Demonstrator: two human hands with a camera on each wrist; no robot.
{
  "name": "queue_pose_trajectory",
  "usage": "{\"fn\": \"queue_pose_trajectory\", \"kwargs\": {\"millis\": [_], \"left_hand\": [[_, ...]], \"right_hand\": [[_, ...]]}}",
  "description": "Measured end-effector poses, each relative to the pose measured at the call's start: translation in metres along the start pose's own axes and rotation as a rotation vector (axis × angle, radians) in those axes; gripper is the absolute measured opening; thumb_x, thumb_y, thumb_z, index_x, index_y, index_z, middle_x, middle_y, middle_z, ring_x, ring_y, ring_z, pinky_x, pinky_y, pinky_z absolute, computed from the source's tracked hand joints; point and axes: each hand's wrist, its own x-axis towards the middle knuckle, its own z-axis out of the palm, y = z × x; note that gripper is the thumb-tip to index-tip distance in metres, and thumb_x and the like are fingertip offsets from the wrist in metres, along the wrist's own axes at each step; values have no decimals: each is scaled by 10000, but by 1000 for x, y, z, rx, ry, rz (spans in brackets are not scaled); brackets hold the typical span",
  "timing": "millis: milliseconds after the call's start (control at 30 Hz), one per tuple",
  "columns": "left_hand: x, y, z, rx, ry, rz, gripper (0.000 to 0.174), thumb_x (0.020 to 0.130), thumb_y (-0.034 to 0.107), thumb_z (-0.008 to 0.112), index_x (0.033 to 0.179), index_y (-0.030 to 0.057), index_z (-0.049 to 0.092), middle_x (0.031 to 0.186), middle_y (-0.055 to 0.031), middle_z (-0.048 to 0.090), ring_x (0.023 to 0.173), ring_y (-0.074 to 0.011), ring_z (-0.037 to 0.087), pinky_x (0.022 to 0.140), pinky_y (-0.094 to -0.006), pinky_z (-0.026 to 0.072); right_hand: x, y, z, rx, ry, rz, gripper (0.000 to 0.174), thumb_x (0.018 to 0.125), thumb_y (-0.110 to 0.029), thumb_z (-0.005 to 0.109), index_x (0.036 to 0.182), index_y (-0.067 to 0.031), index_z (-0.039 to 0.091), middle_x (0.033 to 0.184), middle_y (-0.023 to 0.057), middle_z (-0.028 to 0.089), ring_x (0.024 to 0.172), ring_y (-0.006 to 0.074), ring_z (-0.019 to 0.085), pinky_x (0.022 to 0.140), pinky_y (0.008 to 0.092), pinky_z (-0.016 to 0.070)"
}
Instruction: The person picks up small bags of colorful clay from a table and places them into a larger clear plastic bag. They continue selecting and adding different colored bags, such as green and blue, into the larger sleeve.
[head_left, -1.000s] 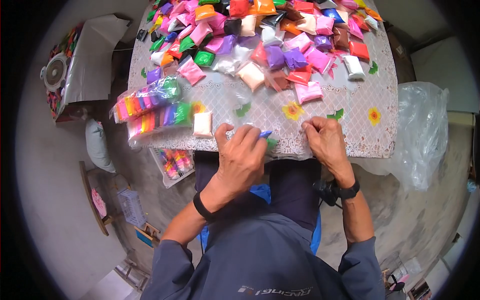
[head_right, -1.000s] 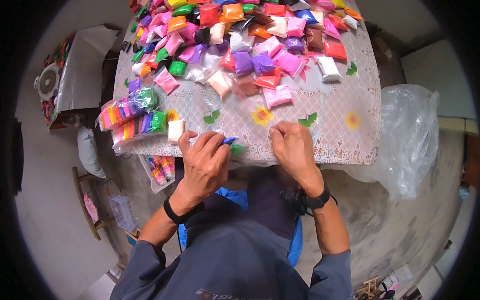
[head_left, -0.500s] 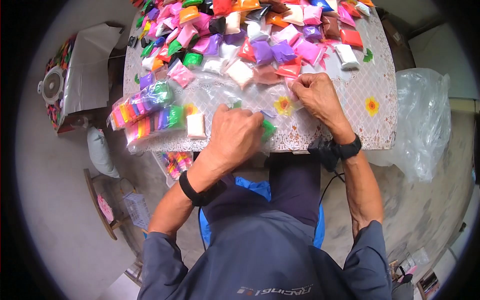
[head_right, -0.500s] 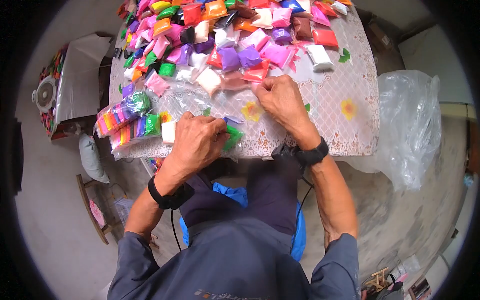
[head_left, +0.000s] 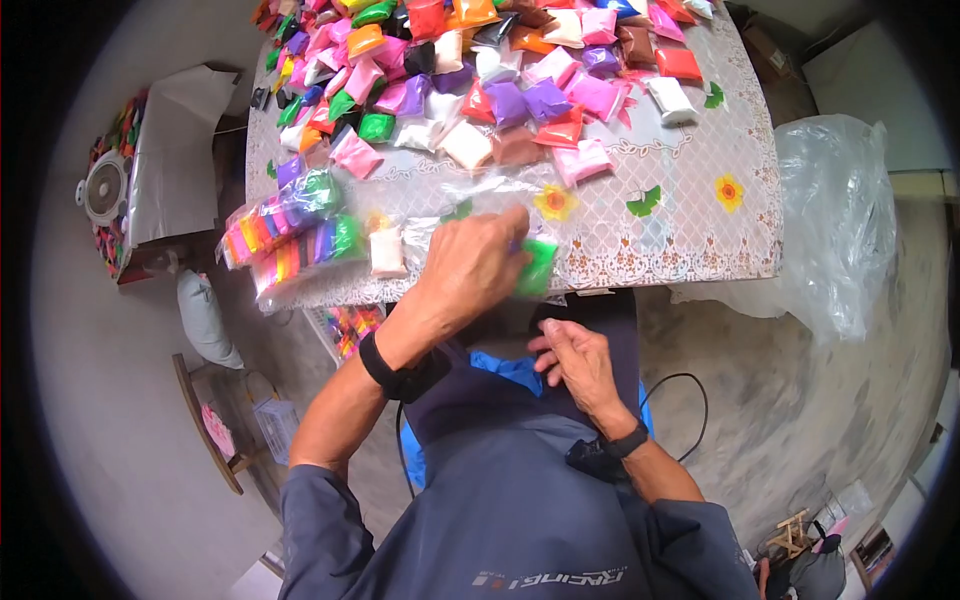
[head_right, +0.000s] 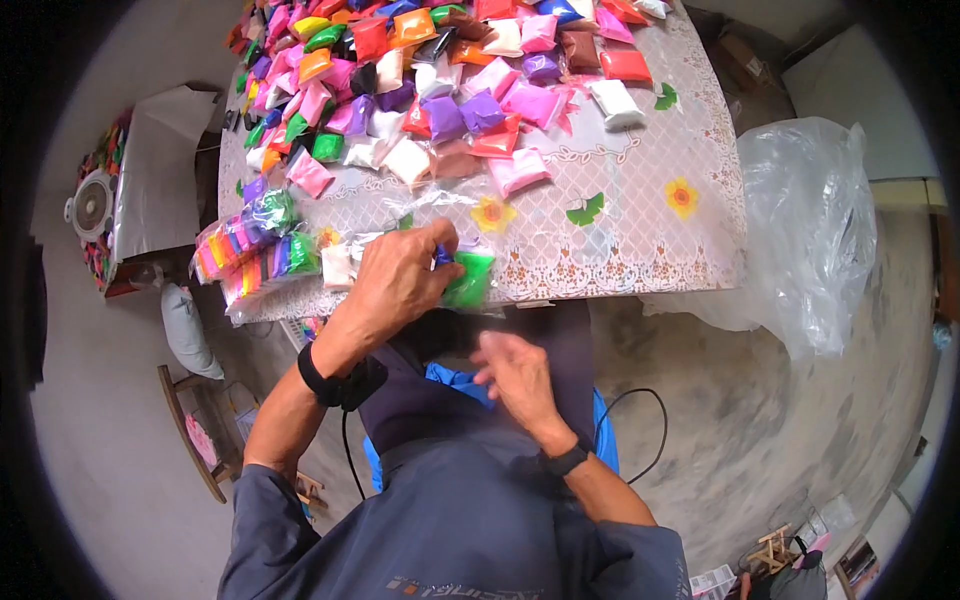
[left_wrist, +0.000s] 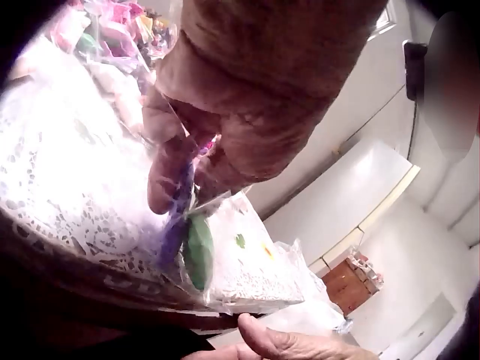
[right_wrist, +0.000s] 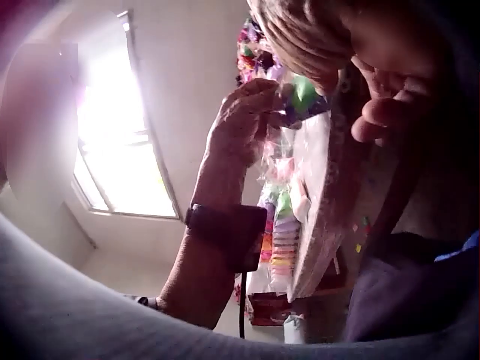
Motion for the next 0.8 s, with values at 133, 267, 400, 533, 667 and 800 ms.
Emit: {"fn": "queue_pose_trajectory", "kwargs": {"millis": [133, 267, 400, 533, 667, 800], "left_hand": [[1, 0, 2, 3, 38, 25, 257, 806, 171, 740, 1053, 101, 742, 782, -183, 692, 713, -391, 669, 646, -470, 516], [3, -4, 6, 9, -7, 17, 268, 808, 185, 720, 1060, 105, 767, 799, -204, 708, 707, -375, 690, 662, -446, 539], [6, -4, 4, -23, -46, -19, 227, 813, 194, 713, 987, 62, 774, 760, -207, 706, 685, -368, 700, 668, -430, 550], [9, -2, 2, -78, -124, -29, 227, 819, 184, 707, 964, 21, 767, 760, -208, 708, 698, -359, 710, 672, -417, 553], [14, 0, -3, -83, -196, -49, 241, 836, 170, 699, 957, -31, 753, 737, -219, 704, 662, -334, 719, 657, -397, 556], [15, -1, -3, -98, -273, -56, 259, 864, 161, 691, 981, -67, 736, 703, -235, 692, 591, -310, 712, 635, -386, 556]], "right_hand": [[17, 0, 10, 221, -54, 10, 451, 1045, -357, 559, 1215, 59, 595, 1023, 195, 707, 733, 162, 685, 509, 242, 537], [24, -7, 10, 365, -148, -44, 494, 1054, -354, 518, 1307, 71, 539, 1178, 239, 662, 936, 269, 721, 631, 311, 594], [23, -15, 13, 563, -172, 6, 480, 1068, -310, 478, 1314, 101, 506, 1253, 253, 621, 1078, 361, 683, 780, 418, 609], [23, -21, 15, 680, -201, -1, 415, 1076, -290, 461, 1263, 70, 549, 1202, 235, 666, 1125, 372, 673, 911, 492, 574], [25, -17, 9, 696, -247, -9, 409, 1076, -291, 460, 1259, 63, 556, 1199, 239, 669, 1130, 376, 669, 953, 519, 548], [26, -17, 6, 692, -276, 15, 466, 1060, -306, 491, 1293, 96, 515, 1214, 243, 643, 1123, 398, 660, 892, 490, 574]]}}
